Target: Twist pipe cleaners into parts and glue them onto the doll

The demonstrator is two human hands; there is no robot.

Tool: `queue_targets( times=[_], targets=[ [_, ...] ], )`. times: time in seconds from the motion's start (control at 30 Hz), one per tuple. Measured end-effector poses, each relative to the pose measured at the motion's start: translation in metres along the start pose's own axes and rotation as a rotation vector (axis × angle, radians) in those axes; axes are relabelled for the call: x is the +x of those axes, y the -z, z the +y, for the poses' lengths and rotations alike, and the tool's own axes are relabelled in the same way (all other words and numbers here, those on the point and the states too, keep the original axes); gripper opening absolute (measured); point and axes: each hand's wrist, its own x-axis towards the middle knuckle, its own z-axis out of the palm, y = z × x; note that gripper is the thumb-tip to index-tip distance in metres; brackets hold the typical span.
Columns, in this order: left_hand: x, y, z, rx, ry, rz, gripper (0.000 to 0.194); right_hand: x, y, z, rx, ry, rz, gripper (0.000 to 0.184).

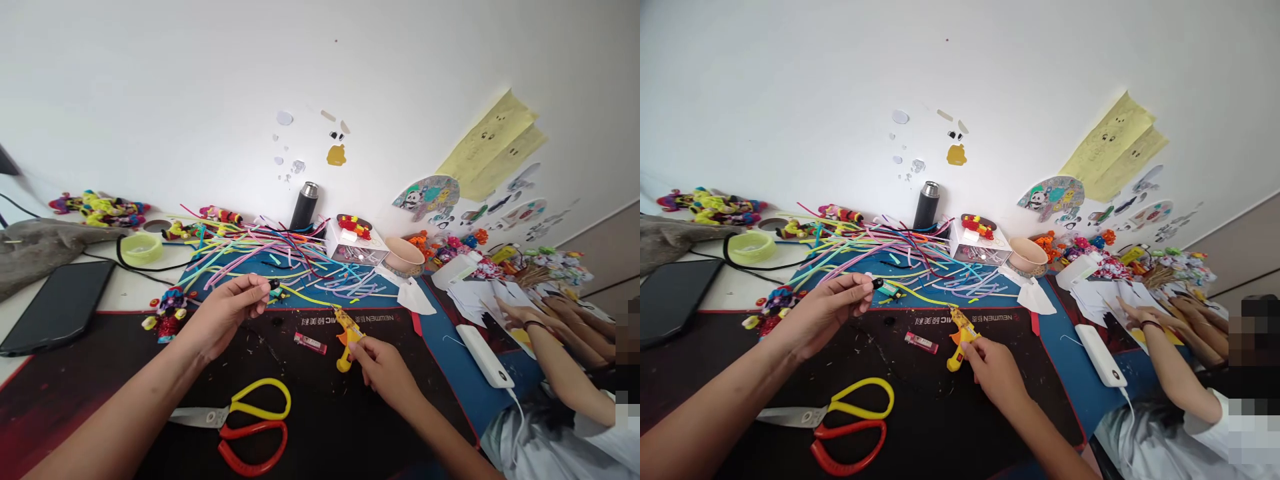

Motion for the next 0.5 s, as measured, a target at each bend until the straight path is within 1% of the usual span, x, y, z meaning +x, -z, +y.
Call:
queue_targets(
  times=[0.07,0.13,0.23,0.3,0.4,0.5],
  targets=[
    [-0.001,-0.003,0.0,-0.044,0.023,0.007,0.043,0.004,-0.014,-0.003,0.089,0.038,-0.064,0.051],
    [-0.003,-0.006,-0.001,-0.077,0.046,0.016,0.041,0.012,-0.034,-0.014,0.178,0.083,-0.104,0.047],
    [-0.004,-0.01,-0.001,-0.115,0.079,0.016,0.042,0.029,-0.07,-0.042,0.33,0.169,-0.142,0.045],
    [-0.005,-0.011,-0.002,-0.13,0.094,0.006,0.044,0.039,-0.089,-0.062,0.455,0.208,-0.162,0.045],
    [-0.003,-0.01,-0.005,-0.144,0.1,0.0,0.044,0.051,-0.108,-0.088,0.577,0.275,-0.205,0.043],
    [-0.001,-0.008,-0.008,-0.161,0.095,0.019,0.044,0.059,-0.116,-0.104,0.659,0.297,-0.214,0.043]
  ],
)
